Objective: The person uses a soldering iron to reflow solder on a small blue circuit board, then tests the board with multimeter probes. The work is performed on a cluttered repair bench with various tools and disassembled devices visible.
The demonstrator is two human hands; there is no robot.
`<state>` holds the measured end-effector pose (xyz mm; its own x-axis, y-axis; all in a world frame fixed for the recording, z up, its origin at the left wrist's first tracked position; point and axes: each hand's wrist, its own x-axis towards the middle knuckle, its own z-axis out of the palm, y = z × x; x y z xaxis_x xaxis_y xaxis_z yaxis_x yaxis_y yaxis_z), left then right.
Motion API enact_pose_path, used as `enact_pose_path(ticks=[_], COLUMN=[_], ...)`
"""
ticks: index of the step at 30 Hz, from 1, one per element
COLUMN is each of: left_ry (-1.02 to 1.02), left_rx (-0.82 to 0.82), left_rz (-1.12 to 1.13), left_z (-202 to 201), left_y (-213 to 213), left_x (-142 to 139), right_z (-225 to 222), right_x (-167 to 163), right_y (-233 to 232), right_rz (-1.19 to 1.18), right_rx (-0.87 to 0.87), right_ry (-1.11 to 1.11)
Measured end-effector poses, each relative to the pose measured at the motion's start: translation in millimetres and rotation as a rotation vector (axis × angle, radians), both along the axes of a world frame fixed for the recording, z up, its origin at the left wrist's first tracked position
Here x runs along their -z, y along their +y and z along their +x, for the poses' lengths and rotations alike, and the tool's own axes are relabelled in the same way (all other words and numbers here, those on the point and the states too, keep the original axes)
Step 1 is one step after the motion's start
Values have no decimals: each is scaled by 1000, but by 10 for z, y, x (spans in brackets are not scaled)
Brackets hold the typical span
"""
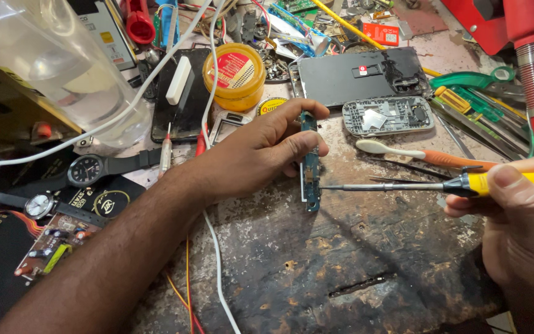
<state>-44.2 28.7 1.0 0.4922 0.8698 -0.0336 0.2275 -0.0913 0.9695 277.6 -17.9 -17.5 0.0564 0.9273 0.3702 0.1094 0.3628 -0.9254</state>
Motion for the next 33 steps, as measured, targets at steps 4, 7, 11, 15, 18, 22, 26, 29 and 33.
enact_pose_path(ticks=[4, 7, 11, 15, 18, 22, 26, 29, 33], left_ry=[-4, -11, 1, -11, -8, -23, -8, -7, -20], left_rx=[-8, -4, -12, -7, -3, -2, -4, -4, 1], left_rz=[8, 4, 10, 17, 7, 4, -3, 0, 11], left_z=[-1, -1, -5, -1, 0, 9, -4, 6, 11], left_y=[-8, -11, -18, -21, -14, -15, -15, -6, -3], left_x=[3, -2, -10, -4, -1, 4, -1, 2, 11], right_z=[5, 22, 21, 16, 15, 67, 106, 107, 59], right_x=[15, 24, 31, 16, 25, 53, 103, 104, 75], right_y=[4, 15, 28, 1, 2, 26, 52, 39, 9], right_rz=[-7, 1, 13, 17, 26, 26, 8, 19, 33], right_rx=[0, -11, -22, -23, -35, -73, -56, -44, -36], right_ry=[7, 20, 37, 2, 27, 76, 71, 49, 24])
